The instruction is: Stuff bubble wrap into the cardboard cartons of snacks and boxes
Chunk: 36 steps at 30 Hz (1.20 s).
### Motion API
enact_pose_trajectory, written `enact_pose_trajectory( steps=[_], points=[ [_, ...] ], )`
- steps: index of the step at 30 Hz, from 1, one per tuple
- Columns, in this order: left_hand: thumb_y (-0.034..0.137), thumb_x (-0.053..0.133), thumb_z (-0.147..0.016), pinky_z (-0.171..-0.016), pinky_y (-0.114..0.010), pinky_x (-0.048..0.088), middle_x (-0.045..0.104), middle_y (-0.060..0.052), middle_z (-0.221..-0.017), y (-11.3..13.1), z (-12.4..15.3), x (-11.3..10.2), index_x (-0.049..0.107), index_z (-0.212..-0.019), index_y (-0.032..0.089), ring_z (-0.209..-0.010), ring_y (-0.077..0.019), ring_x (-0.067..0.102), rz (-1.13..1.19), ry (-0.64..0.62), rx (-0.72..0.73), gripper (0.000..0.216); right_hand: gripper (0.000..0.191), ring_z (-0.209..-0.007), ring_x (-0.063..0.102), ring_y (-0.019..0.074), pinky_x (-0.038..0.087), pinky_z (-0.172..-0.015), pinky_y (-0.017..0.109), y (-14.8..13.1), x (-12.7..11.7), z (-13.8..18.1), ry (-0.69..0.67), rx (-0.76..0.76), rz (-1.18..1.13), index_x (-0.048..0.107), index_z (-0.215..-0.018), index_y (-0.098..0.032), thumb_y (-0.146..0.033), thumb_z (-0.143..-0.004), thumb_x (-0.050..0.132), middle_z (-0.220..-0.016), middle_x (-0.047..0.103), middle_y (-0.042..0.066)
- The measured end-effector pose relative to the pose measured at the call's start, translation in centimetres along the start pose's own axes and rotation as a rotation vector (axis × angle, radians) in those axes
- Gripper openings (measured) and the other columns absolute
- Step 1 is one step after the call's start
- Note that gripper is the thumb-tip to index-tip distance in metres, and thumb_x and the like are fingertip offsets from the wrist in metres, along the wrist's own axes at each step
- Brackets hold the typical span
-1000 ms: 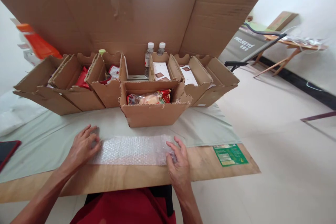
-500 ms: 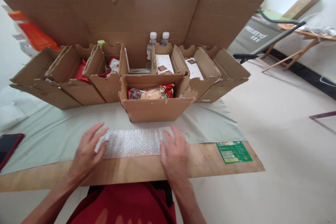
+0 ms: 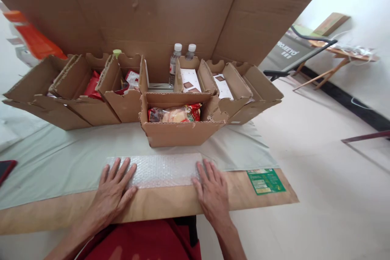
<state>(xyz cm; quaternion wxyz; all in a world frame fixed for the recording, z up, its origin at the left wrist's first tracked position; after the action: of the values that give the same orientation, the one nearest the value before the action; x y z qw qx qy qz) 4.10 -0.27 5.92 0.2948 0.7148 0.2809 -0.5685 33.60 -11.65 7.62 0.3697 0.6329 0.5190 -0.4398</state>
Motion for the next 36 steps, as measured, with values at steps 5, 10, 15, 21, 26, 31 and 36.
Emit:
enact_pose_trajectory(
  steps=[5, 10, 15, 21, 26, 31, 36],
  points=[
    [0.032, 0.052, -0.098, -0.119, -0.067, 0.023, 0.05, -0.016, -0.157, 3.7, -2.5, -1.8, 0.055, -0.146, 0.022, -0.147, -0.0395, 0.04, 0.133, 0.006, 0.02, 0.049, 0.033, -0.131, 0.055, 0.0341, 0.043, -0.099, 0.047, -2.8, -2.9, -1.9, 0.168, 0.011, -0.004, 0.065, -0.123, -0.014, -0.029, -0.104, 0.043, -0.143, 0.06, 0.02],
    [0.042, 0.056, -0.098, -0.122, -0.062, 0.023, 0.047, -0.012, -0.159, 7.8, -5.1, -1.2, 0.05, -0.149, 0.024, -0.15, -0.0353, 0.038, 0.244, -0.09, 0.192, 0.056, 0.033, -0.127, 0.057, 0.0318, 0.042, -0.099, 0.045, -9.0, -0.2, -4.7, 0.073, -0.215, -0.188, 0.066, -0.124, -0.017, -0.021, -0.102, 0.042, -0.138, 0.064, 0.015],
    [0.035, 0.05, -0.1, -0.116, -0.062, 0.033, 0.046, -0.013, -0.16, -2.1, -0.7, -0.9, 0.05, -0.15, 0.023, -0.148, -0.038, 0.039, 0.028, -0.075, -0.093, 0.051, 0.037, -0.13, 0.055, 0.031, 0.042, -0.1, 0.046, -8.7, 2.2, -4.7, 0.029, -0.197, -0.248, 0.061, -0.134, -0.02, -0.026, -0.103, 0.042, -0.143, 0.061, 0.013],
    [0.039, 0.047, -0.099, -0.104, -0.058, 0.046, 0.067, -0.021, -0.13, -9.2, 3.5, -5.2, 0.069, -0.12, 0.012, -0.128, -0.0413, 0.055, -0.086, 0.201, -0.385, 0.04, 0.036, -0.124, 0.06, 0.0283, 0.047, -0.097, 0.044, -5.8, 0.8, -5.2, 0.047, -0.167, -0.386, 0.062, -0.13, -0.02, -0.033, -0.104, 0.041, -0.139, 0.064, 0.013],
    [0.038, 0.061, -0.087, -0.099, -0.057, 0.048, 0.066, -0.021, -0.119, -6.8, 1.4, -4.4, 0.071, -0.099, 0.015, -0.113, -0.0396, 0.058, 0.095, 0.198, -0.447, 0.027, 0.042, -0.121, 0.062, 0.0345, 0.05, -0.093, 0.051, 0.9, 2.2, -7.7, -0.124, -0.007, -0.282, 0.066, -0.126, -0.016, -0.027, -0.092, 0.043, -0.131, 0.068, 0.017],
    [0.026, 0.055, -0.082, -0.097, -0.053, 0.05, 0.069, -0.018, -0.12, -5.5, 0.5, -3.6, 0.063, -0.077, 0.02, -0.112, -0.0369, 0.061, 0.226, 0.229, -0.47, 0.011, 0.029, -0.116, 0.065, 0.0373, 0.052, -0.087, 0.052, 2.8, 3.5, -8.6, -0.306, -0.01, -0.299, 0.072, -0.095, -0.02, -0.028, -0.078, 0.049, -0.131, 0.068, 0.018],
    [0.026, 0.048, -0.086, -0.066, -0.028, 0.056, 0.074, -0.002, -0.083, -7.3, 0.1, -5.1, 0.06, -0.085, 0.023, -0.074, -0.0192, 0.071, 0.331, 0.25, -0.501, 0.012, 0.021, -0.079, 0.07, 0.0248, 0.054, -0.075, 0.038, 1.4, 1.0, -6.2, -0.364, 0.061, -0.51, 0.064, -0.087, -0.023, -0.035, -0.085, 0.047, -0.092, 0.076, 0.008]
  ],
)
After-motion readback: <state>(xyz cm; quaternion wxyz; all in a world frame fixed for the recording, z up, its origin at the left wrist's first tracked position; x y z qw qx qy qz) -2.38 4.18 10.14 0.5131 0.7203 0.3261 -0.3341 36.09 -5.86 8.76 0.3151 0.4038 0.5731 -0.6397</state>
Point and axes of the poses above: each hand's wrist, its own z-axis away from the middle knuckle, its own x-axis out of the palm, y = z × x, the point moved 8 cm from there along -z, towards the middle knuckle
